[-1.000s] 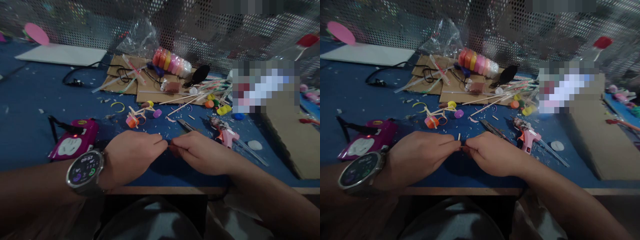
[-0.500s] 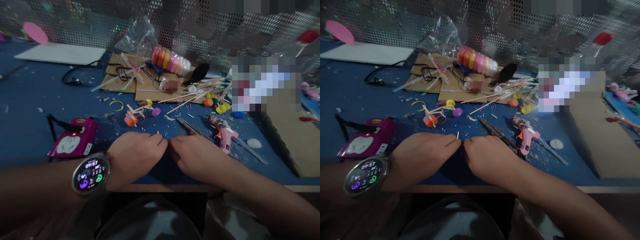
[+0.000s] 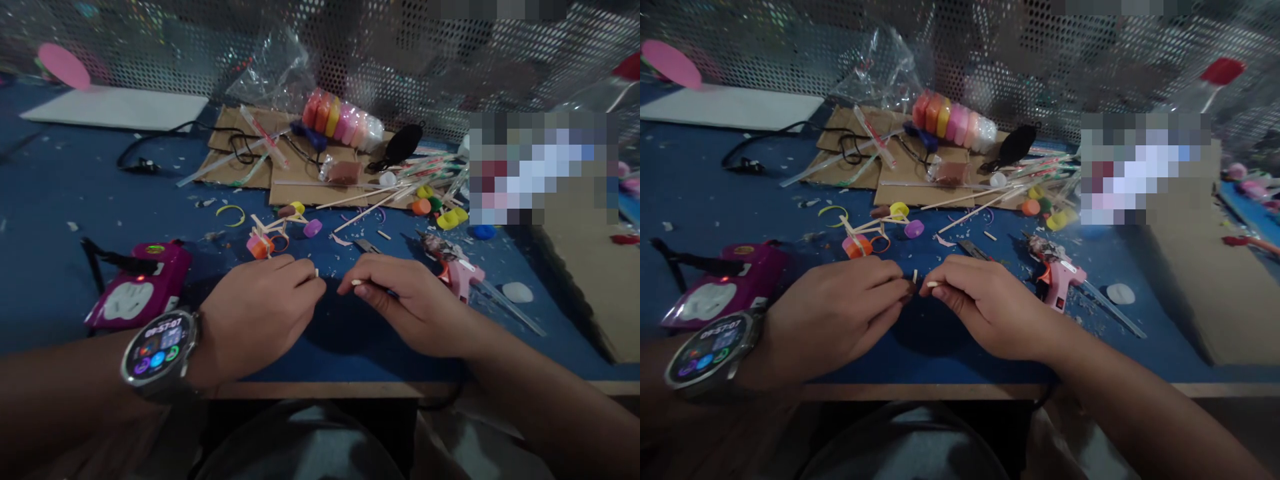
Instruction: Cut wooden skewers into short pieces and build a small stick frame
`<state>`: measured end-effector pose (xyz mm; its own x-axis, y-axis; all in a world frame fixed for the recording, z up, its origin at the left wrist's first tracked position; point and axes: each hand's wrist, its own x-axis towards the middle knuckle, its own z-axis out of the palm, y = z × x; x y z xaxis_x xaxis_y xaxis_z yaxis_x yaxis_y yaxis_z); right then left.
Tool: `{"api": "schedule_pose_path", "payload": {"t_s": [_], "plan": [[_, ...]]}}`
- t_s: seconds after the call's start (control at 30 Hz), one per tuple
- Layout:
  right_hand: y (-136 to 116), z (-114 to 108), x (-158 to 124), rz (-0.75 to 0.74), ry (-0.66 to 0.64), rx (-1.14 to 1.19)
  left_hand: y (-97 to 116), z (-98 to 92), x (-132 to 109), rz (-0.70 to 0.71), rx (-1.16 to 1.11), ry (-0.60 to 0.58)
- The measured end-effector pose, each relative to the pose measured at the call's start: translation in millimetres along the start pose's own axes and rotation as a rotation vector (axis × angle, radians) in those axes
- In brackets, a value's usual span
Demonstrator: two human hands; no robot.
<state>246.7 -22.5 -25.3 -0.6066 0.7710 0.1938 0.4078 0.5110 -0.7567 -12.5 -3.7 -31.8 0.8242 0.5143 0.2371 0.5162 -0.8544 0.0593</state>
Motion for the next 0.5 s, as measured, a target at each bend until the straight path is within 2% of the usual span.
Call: {"api": "schedule_pose_path", "payload": {"t_s": [0.2,0.4,0.5], "plan": [[5.9,6.9,0.0,-0.032,0.017,-0.028,-2.8,-0.2,1.8,-0.016,0.001,-0.016],[10.8,12.9,3.1,-0.044,-0.011,-0.125,1.9,0.3,0.8,-0.118,-0.386,0.127],[10.0,13.9,3.1,-0.055,-0.028,-0.165,2.9,1.1,0.7,-0.142,-0.476,0.111]]}}
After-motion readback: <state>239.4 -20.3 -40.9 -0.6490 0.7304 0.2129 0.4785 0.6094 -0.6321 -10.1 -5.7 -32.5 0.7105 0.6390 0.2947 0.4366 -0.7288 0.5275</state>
